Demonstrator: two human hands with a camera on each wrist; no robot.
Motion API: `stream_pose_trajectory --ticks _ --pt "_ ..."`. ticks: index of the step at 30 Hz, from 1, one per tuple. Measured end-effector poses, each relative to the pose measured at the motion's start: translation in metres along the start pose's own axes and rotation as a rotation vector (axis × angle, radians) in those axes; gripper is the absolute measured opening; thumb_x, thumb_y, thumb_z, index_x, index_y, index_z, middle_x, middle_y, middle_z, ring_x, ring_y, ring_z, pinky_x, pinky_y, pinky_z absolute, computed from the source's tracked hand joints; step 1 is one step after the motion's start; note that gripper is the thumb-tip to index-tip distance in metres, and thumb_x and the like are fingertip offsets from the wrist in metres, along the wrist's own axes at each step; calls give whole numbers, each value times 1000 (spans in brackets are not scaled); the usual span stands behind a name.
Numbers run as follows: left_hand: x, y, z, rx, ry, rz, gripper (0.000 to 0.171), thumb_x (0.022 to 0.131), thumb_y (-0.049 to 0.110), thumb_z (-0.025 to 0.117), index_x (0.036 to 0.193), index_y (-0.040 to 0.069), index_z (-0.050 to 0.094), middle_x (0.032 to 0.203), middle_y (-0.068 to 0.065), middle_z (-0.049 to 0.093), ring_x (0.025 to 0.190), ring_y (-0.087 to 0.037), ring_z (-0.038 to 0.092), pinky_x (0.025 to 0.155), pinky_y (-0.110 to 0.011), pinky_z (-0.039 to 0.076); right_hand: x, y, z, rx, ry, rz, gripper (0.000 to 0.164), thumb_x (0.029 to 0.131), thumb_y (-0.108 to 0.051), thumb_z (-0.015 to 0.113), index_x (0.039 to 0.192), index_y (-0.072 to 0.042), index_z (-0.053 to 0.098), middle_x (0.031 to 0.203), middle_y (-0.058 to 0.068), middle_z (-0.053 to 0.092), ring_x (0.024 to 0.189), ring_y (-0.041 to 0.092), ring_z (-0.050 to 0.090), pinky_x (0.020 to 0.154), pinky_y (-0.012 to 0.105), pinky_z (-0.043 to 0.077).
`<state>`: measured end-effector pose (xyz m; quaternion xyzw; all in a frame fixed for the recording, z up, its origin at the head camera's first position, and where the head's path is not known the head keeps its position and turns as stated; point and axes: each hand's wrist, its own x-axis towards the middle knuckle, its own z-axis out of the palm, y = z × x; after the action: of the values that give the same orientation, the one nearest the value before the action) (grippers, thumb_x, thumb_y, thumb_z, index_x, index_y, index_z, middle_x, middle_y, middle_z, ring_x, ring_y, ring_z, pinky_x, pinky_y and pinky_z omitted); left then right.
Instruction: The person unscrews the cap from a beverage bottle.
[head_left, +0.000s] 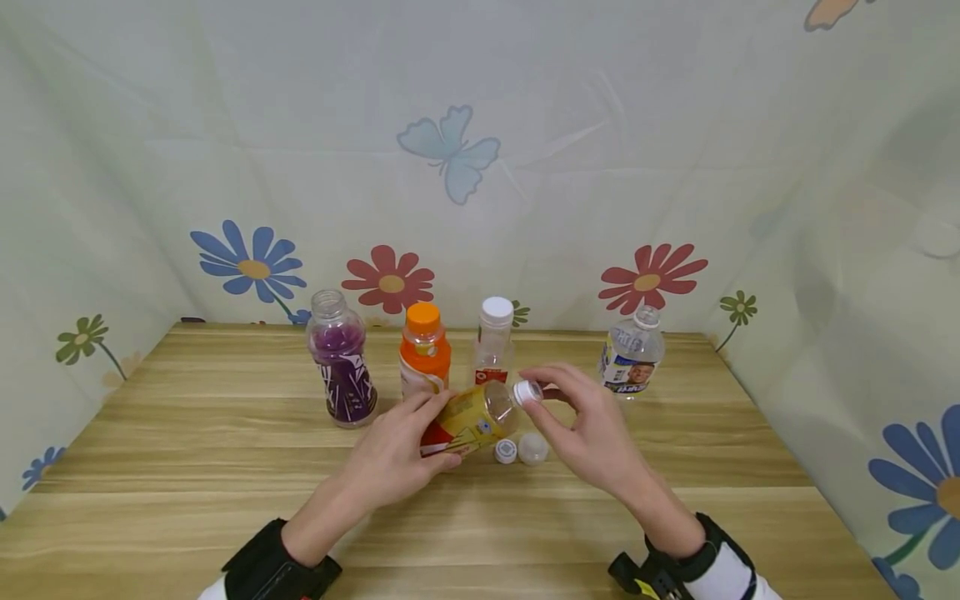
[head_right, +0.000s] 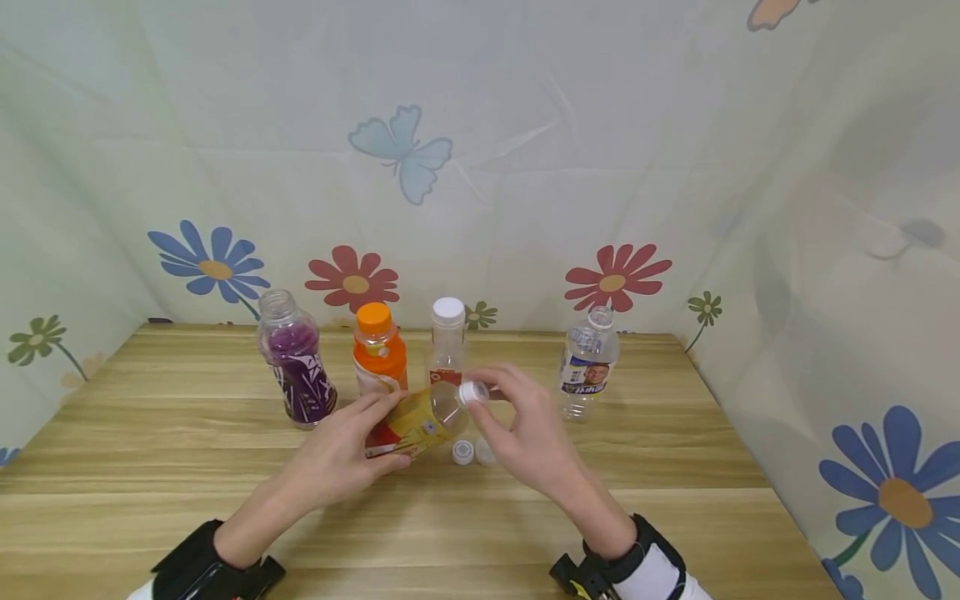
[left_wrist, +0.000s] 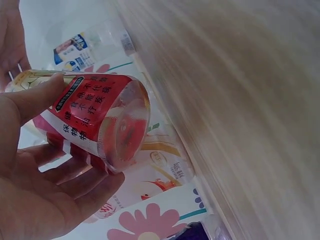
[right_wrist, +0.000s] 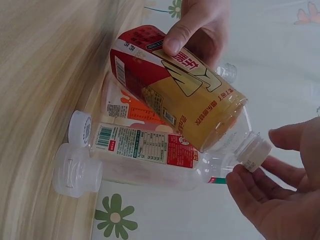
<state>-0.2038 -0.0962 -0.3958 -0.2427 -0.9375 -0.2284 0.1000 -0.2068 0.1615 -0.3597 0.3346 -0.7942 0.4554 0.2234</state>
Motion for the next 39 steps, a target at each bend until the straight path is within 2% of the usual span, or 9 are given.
stream_pose_trajectory --ticks 3,7,11,20,30,39 --pt "0 0 0 -3 -5 -1 77 78 41 83 142 12 51 133 -4 54 111 -22 60 94 -36 45 -1 -1 0 -15 9 75 23 92 -6 70 115 -7 67 112 -6 63 96 16 64 81 27 52" --pt "0 0 0 0 -5 -11 77 78 42 83 143 14 51 133 -4 53 111 -22 60 95 -36 45 -1 -1 1 -92 1 176 22 94 -18 70 112 -7 67 100 -7 63 88 12 61 75 28 53" --pt "-1 0 0 7 -5 -13 77 78 42 83 142 15 51 133 -3 53 112 -21 59 95 -36 44 -1 -1 1 -139 -4 218 18 92 -20 72 105 -9 68 90 -8 61 80 9 59 69 25 52" --pt "-1 0 0 14 -4 -5 77 78 41 84 142 14 52 132 -3 54 113 -21 58 97 -36 43 -1 -2 0 -176 -10 184 16 89 -12 75 103 -8 70 90 -9 61 79 6 58 70 20 51" --pt "-1 -1 0 33 23 21 77 76 40 85 141 14 53 128 -2 56 110 -20 59 96 -35 43 -1 0 0 -110 -19 139 19 87 -4 74 105 -1 70 96 -3 63 82 10 58 72 26 53" --pt "-1 -1 0 27 23 25 77 76 40 85 140 13 53 129 -4 56 111 -21 59 95 -37 44 0 -1 -3 -90 -50 128 20 90 -5 72 110 -4 71 105 -4 64 88 10 61 75 22 52"
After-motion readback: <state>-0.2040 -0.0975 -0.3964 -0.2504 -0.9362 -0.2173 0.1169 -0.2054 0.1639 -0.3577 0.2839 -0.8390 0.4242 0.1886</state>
